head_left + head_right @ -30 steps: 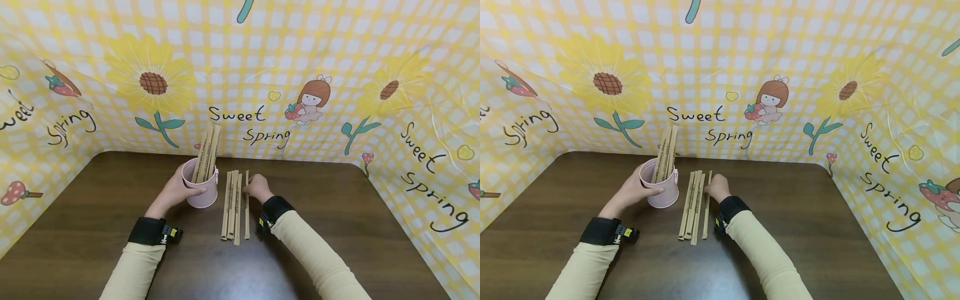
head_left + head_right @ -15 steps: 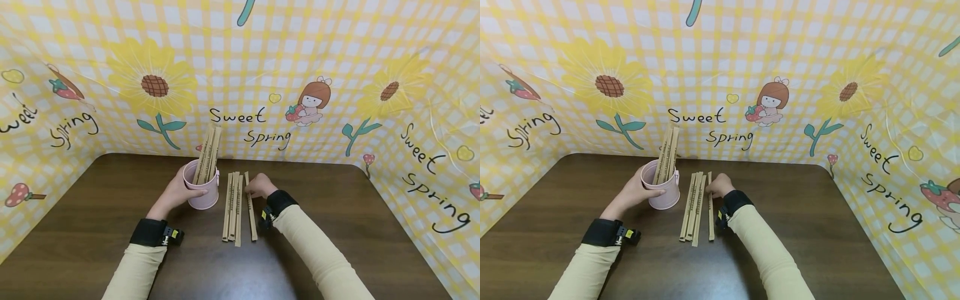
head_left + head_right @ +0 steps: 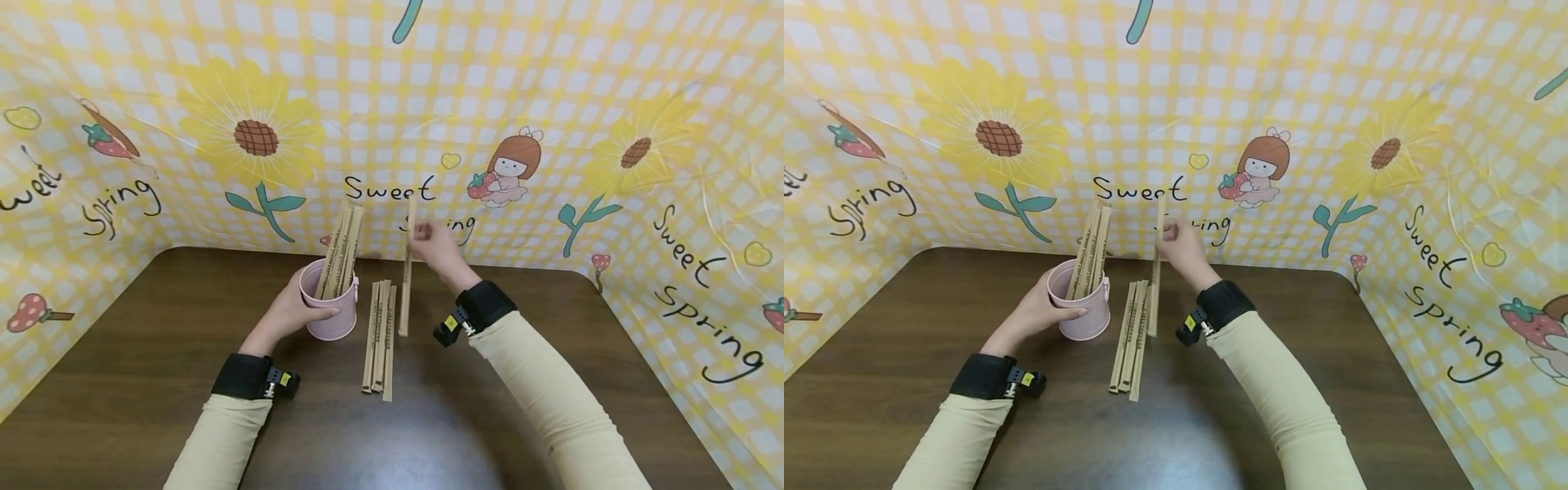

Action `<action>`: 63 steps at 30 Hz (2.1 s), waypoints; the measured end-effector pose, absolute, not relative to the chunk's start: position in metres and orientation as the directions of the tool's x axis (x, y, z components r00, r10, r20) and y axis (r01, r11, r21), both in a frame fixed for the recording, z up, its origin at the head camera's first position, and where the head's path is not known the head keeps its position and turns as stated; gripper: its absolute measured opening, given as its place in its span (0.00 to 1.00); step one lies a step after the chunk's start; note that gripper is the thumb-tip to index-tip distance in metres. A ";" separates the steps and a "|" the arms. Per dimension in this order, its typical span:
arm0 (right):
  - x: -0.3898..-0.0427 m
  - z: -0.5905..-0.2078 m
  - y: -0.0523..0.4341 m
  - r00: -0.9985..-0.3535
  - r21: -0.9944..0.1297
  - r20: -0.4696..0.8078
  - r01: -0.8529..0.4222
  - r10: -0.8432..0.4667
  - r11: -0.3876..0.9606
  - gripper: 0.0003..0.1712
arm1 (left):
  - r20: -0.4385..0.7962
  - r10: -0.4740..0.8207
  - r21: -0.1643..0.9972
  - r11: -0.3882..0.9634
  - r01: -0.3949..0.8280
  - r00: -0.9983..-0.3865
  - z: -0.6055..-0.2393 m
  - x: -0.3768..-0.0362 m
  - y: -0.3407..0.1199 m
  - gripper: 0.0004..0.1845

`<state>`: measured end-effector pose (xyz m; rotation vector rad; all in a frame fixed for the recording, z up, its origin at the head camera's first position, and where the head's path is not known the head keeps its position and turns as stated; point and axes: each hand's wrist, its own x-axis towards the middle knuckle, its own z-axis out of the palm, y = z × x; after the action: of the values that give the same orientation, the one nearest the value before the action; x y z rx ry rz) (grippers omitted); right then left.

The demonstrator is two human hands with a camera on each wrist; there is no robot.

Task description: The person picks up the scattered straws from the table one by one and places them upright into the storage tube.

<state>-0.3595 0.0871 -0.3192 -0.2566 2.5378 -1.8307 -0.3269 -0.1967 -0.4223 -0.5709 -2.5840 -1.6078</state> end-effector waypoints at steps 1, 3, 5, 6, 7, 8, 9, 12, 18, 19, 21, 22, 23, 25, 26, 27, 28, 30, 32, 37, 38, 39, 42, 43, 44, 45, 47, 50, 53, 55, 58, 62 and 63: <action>-0.358 -0.310 0.083 -0.981 -0.943 0.148 -0.178 -0.122 0.280 0.24 | 0.233 0.284 0.859 0.389 0.334 -0.930 -0.423 -0.327 -0.197 0.52; -0.354 -0.294 0.072 -0.960 -0.938 0.259 -0.277 -0.110 0.209 0.24 | 0.242 0.290 0.858 0.381 0.344 -0.926 -0.424 -0.327 -0.197 0.51; -0.350 -0.281 0.060 -0.936 -0.925 0.342 -0.351 -0.083 0.149 0.24 | 0.250 0.292 0.858 0.375 0.351 -0.923 -0.425 -0.328 -0.197 0.50; -0.348 -0.276 0.055 -0.923 -0.914 0.377 -0.383 -0.071 0.130 0.24 | 0.252 0.295 0.858 0.372 0.354 -0.922 -0.425 -0.328 -0.197 0.50; -0.347 -0.273 0.049 -0.909 -0.902 0.413 -0.417 -0.058 0.114 0.24 | 0.255 0.296 0.859 0.368 0.356 -0.920 -0.425 -0.328 -0.197 0.50; -0.346 -0.270 0.044 -0.896 -0.890 0.442 -0.444 -0.047 0.101 0.24 | 0.257 0.298 0.859 0.366 0.358 -0.919 -0.425 -0.328 -0.197 0.50; -0.345 -0.269 0.039 -0.888 -0.883 0.459 -0.460 -0.036 0.095 0.24 | 0.258 0.299 0.860 0.363 0.360 -0.919 -0.425 -0.329 -0.196 0.50; -0.343 -0.271 0.029 -0.868 -0.863 0.495 -0.496 -0.034 0.101 0.22 | 0.258 0.298 0.857 0.368 0.360 -0.919 -0.424 -0.329 -0.196 0.50; -0.342 -0.294 0.014 -0.884 -0.867 0.452 -0.467 -0.120 0.176 0.22 | 0.266 0.297 0.855 0.366 0.367 -0.917 -0.423 -0.329 -0.197 0.50; -0.342 -0.300 0.013 -0.891 -0.869 0.436 -0.454 -0.129 0.196 0.22 | 0.266 0.298 0.856 0.365 0.367 -0.917 -0.423 -0.329 -0.197 0.50; -0.344 -0.312 0.011 -0.908 -0.878 0.392 -0.417 -0.145 0.234 0.22 | 0.263 0.296 0.857 0.365 0.363 -0.918 -0.423 -0.328 -0.197 0.50; -0.345 -0.318 0.010 -0.916 -0.882 0.372 -0.399 -0.150 0.250 0.22 | 0.261 0.298 0.860 0.361 0.361 -0.918 -0.424 -0.328 -0.197 0.50; -0.345 -0.323 0.010 -0.920 -0.883 0.361 -0.389 -0.152 0.262 0.22 | 0.259 0.298 0.861 0.359 0.360 -0.919 -0.423 -0.328 -0.197 0.50; -0.346 -0.332 0.009 -0.928 -0.887 0.334 -0.368 -0.164 0.278 0.21 | 0.255 0.293 0.861 0.364 0.355 -0.921 -0.423 -0.326 -0.197 0.50; -0.347 -0.336 0.008 -0.931 -0.889 0.324 -0.361 -0.168 0.282 0.21 | 0.255 0.292 0.862 0.363 0.353 -0.922 -0.423 -0.326 -0.197 0.50; -0.347 -0.339 0.008 -0.932 -0.890 0.319 -0.356 -0.169 0.284 0.21 | 0.254 0.291 0.863 0.362 0.352 -0.922 -0.422 -0.325 -0.197 0.50; -0.347 -0.343 0.008 -0.933 -0.889 0.318 -0.356 -0.170 0.288 0.21 | 0.253 0.291 0.863 0.364 0.351 -0.923 -0.422 -0.325 -0.196 0.50; -0.347 -0.347 0.008 -0.934 -0.888 0.314 -0.353 -0.171 0.295 0.21 | 0.253 0.287 0.861 0.369 0.350 -0.924 -0.422 -0.325 -0.196 0.50; -0.347 -0.350 0.007 -0.935 -0.883 0.312 -0.351 -0.167 0.311 0.21 | 0.254 0.287 0.859 0.372 0.351 -0.924 -0.421 -0.325 -0.196 0.50; -0.347 -0.356 0.006 -0.938 -0.877 0.302 -0.343 -0.169 0.337 0.20 | 0.254 0.292 0.857 0.373 0.354 -0.922 -0.420 -0.325 -0.196 0.50; -0.347 -0.357 0.005 -0.940 -0.878 0.296 -0.338 -0.169 0.340 0.20 | 0.252 0.292 0.858 0.374 0.352 -0.923 -0.421 -0.326 -0.196 0.50; -0.347 -0.358 0.005 -0.941 -0.878 0.293 -0.335 -0.170 0.342 0.20 | 0.250 0.292 0.857 0.376 0.351 -0.923 -0.421 -0.326 -0.196 0.51; -0.349 -0.362 0.004 -0.943 -0.880 0.286 -0.329 -0.171 0.343 0.20 | 0.244 0.288 0.857 0.384 0.345 -0.926 -0.422 -0.326 -0.196 0.51; -0.349 -0.364 0.004 -0.942 -0.879 0.287 -0.331 -0.173 0.344 0.20 | 0.241 0.285 0.857 0.387 0.341 -0.928 -0.422 -0.326 -0.196 0.51; -0.349 -0.365 0.004 -0.942 -0.878 0.285 -0.330 -0.176 0.345 0.20 | 0.239 0.281 0.856 0.391 0.338 -0.930 -0.422 -0.326 -0.196 0.52; -0.349 -0.366 0.004 -0.941 -0.878 0.286 -0.333 -0.180 0.344 0.20 | 0.241 0.282 0.856 0.389 0.340 -0.929 -0.423 -0.326 -0.196 0.52; -0.348 -0.368 0.005 -0.940 -0.876 0.285 -0.334 -0.187 0.348 0.21 | 0.243 0.280 0.856 0.389 0.341 -0.929 -0.423 -0.326 -0.196 0.52; -0.347 -0.370 0.008 -0.946 -0.889 0.267 -0.316 -0.185 0.331 0.24 | 0.251 0.285 0.854 0.384 0.350 -0.925 -0.423 -0.326 -0.197 0.51; -0.347 -0.373 0.019 -0.952 -0.897 0.266 -0.303 -0.154 0.321 0.25 | 0.255 0.282 0.853 0.386 0.353 -0.925 -0.423 -0.326 -0.196 0.51; -0.349 -0.376 0.028 -0.961 -0.899 0.247 -0.276 -0.127 0.340 0.24 | 0.256 0.282 0.853 0.384 0.353 -0.925 -0.423 -0.325 -0.195 0.51; -0.356 -0.387 0.042 -0.984 -0.892 0.143 -0.174 -0.104 0.417 0.22 | 0.249 0.281 0.854 0.388 0.347 -0.927 -0.422 -0.325 -0.196 0.51; -0.377 -0.430 0.065 -0.980 -0.882 -0.128 0.043 -0.149 0.470 0.29 | 0.240 0.280 0.850 0.401 0.341 -0.929 -0.423 -0.325 -0.196 0.52; -0.386 -0.446 0.071 -0.967 -0.883 -0.193 0.098 -0.165 0.460 0.29 | 0.241 0.280 0.849 0.403 0.341 -0.929 -0.423 -0.325 -0.196 0.52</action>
<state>-0.3856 0.0705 -0.4459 -0.0580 2.4599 -1.5117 -0.3255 -0.1964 -0.4232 -0.5719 -2.5799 -1.5849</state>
